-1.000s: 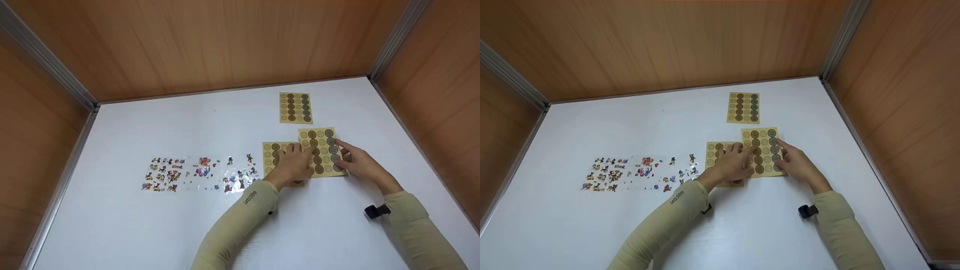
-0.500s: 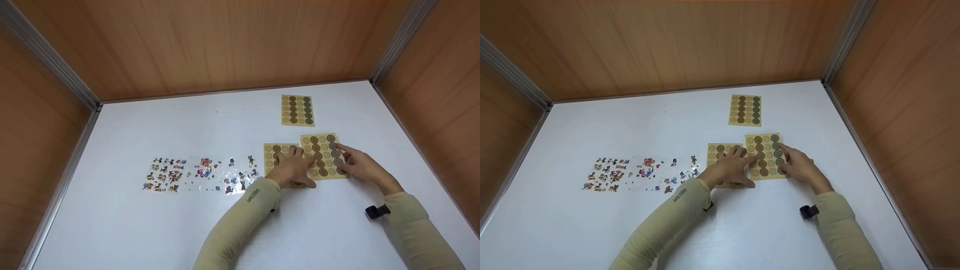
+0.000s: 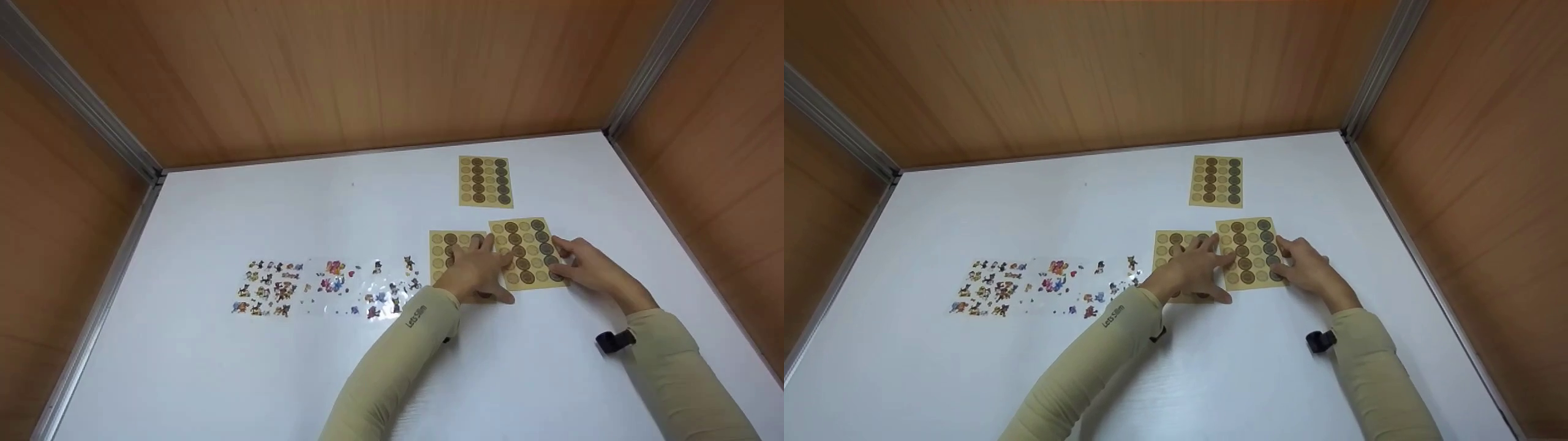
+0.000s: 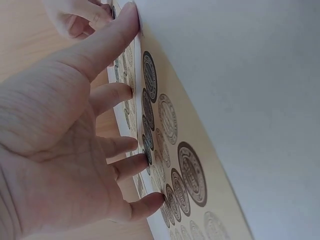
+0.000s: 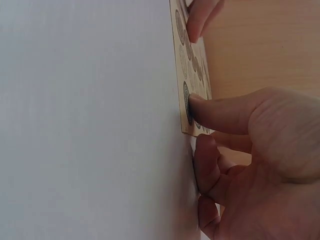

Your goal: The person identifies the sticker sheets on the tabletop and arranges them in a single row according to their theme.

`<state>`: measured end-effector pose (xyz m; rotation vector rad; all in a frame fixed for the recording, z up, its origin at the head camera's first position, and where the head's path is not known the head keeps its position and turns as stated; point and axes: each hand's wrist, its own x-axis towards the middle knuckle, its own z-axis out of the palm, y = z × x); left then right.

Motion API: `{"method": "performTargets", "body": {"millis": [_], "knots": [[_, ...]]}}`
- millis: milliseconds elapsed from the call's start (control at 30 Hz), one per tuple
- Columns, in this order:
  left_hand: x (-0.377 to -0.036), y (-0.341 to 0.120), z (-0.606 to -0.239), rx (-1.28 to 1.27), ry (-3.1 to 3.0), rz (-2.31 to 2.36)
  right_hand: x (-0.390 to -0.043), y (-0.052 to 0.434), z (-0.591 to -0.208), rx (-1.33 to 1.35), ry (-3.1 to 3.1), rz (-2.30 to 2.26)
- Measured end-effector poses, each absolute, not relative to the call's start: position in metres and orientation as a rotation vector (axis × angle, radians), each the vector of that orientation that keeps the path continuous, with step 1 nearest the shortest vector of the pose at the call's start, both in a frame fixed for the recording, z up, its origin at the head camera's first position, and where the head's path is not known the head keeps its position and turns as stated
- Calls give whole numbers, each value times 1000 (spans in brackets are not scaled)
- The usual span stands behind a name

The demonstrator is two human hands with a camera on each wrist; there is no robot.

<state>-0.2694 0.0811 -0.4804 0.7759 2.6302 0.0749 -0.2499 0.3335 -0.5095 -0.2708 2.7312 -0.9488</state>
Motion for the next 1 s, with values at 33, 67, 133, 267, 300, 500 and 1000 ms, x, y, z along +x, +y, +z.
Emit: {"method": "performTargets", "body": {"millis": [33, 67, 133, 267, 300, 500, 1000], "knots": [[-270, 82, -480, 782, 2636, 55, -249, 333, -509, -278, 2740, -945], [-269, 82, -479, 783, 2639, 43, -249, 334, -509, -285, 2746, -940], [-269, 82, -479, 779, 2636, 35, -248, 333, -509, -294, 2748, -931], [-268, 82, -480, 767, 2640, 39, -247, 334, -509, -287, 2745, -912], [-268, 82, -480, 768, 2643, 42, -247, 333, -509, -287, 2742, -915], [-269, 81, -480, 778, 2652, 71, -247, 331, -508, -263, 2721, -924], [-270, 79, -483, 798, 2674, 128, -247, 331, -509, -238, 2723, -933]]}}
